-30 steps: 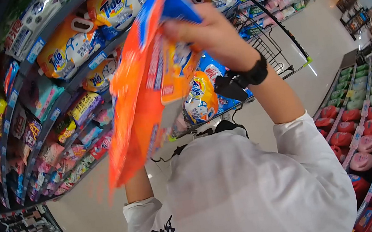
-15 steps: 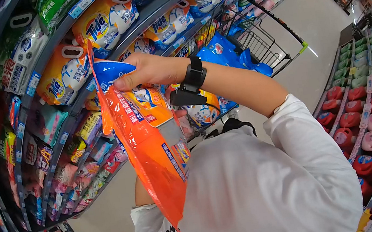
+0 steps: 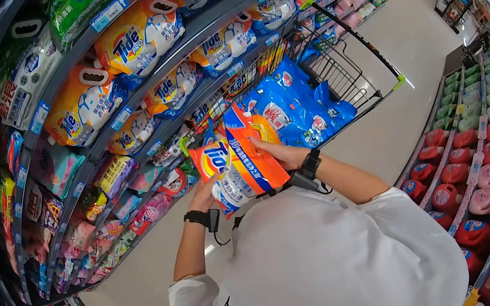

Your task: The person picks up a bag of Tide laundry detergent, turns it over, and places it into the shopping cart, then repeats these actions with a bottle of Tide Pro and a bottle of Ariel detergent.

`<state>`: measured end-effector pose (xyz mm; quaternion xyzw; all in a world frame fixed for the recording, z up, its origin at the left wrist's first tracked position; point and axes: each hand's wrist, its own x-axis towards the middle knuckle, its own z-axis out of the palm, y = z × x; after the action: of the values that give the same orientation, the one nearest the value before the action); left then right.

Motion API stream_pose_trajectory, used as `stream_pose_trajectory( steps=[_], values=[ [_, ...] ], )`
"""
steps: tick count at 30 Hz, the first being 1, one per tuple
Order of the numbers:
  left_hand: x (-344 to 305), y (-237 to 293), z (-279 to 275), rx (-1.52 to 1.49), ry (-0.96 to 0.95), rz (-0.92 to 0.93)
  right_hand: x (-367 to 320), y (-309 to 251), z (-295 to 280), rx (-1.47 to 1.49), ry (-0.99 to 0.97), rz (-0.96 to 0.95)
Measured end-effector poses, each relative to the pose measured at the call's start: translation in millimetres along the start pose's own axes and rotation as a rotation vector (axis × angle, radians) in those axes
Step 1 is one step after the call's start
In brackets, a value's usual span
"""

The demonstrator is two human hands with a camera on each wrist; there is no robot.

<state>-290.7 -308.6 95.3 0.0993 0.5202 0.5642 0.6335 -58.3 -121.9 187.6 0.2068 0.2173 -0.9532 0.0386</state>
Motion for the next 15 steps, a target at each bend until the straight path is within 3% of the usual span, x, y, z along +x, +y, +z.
stream_pose_trajectory(
  steps=[1, 3, 6, 8, 12, 15],
  values=[
    [2, -7, 4, -0.013, 0.003, -0.005, 5, 5, -9, -0.001, 0.002, -0.002],
    [4, -17, 12, -0.030, 0.000, -0.016, 12, 15, -28, -0.088, 0.228, 0.013],
    [6, -22, 24, -0.020, 0.137, -0.101, 13, 23, -60, -0.173, 0.330, 0.013],
    [12, -26, 20, 0.005, 0.092, -0.116, 14, 26, -65, -0.201, 0.352, 0.032],
    [55, -19, 7, -0.078, 0.069, -0.101, 23, 8, -65, -0.188, 0.415, -0.118],
    [95, 6, 12, -0.039, 0.153, -0.031, 30, -24, -49, -0.157, 0.435, -0.225]
  ],
)
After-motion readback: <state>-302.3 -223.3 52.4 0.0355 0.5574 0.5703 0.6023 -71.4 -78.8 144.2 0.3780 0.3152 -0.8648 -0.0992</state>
